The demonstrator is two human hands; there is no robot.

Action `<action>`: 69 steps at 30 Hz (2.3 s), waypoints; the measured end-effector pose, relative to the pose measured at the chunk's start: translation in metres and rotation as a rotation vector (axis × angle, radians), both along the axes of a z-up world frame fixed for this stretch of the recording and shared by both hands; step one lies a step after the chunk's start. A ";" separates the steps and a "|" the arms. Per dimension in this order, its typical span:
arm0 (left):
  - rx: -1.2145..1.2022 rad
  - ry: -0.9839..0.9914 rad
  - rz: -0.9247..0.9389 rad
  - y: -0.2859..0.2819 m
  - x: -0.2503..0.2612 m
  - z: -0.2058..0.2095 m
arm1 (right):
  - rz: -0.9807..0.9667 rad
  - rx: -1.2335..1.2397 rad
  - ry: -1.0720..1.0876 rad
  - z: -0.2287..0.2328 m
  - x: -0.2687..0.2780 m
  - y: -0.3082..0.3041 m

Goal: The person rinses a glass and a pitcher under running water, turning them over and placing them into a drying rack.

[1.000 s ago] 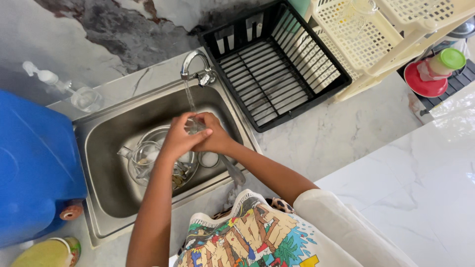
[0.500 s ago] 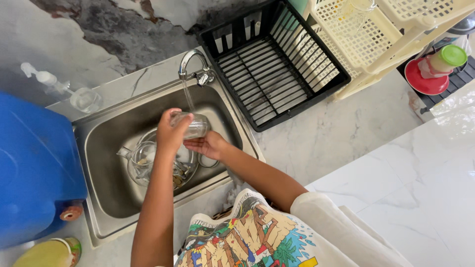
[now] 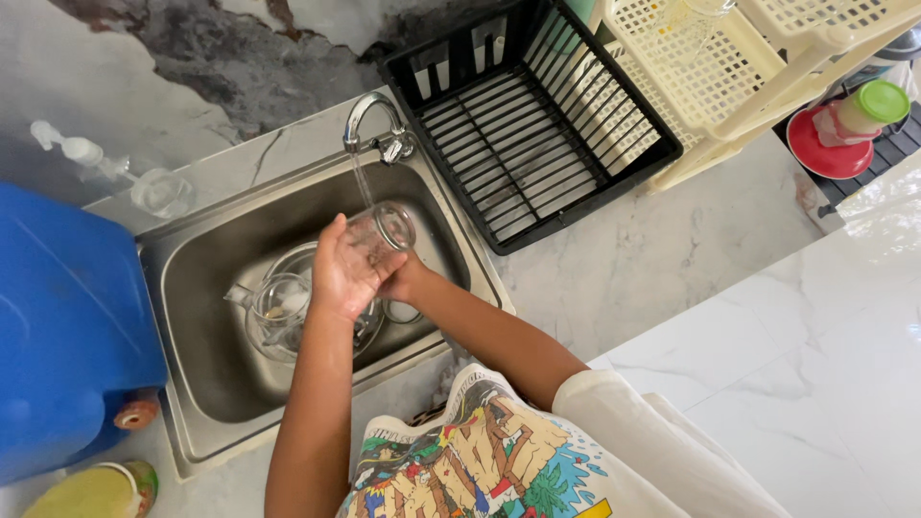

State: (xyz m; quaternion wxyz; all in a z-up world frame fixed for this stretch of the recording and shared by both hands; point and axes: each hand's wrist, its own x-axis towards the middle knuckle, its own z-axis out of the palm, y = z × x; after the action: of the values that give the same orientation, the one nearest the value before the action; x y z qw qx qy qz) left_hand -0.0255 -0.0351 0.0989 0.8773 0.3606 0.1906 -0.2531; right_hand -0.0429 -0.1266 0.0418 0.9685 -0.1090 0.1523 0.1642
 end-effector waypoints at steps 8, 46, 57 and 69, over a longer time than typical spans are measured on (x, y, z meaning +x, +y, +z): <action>-0.162 0.137 0.115 0.021 -0.002 -0.015 | 0.235 -0.240 0.074 0.031 0.015 -0.002; 1.519 -1.015 -0.351 0.055 -0.144 -0.083 | -0.545 -1.075 -0.642 0.190 -0.025 -0.240; 1.550 -0.969 -0.352 0.055 -0.144 -0.090 | -0.546 -2.619 0.473 0.160 0.032 -0.366; 1.546 -0.991 -0.349 0.055 -0.144 -0.085 | -0.743 -2.264 0.616 0.127 0.065 -0.407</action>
State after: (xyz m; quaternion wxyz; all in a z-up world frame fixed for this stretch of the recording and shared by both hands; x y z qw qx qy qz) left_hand -0.1694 0.0199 0.0140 0.3244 0.9345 -0.1468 -0.0016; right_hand 0.0226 -0.5340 0.1692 0.2395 -0.7941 0.4527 -0.3273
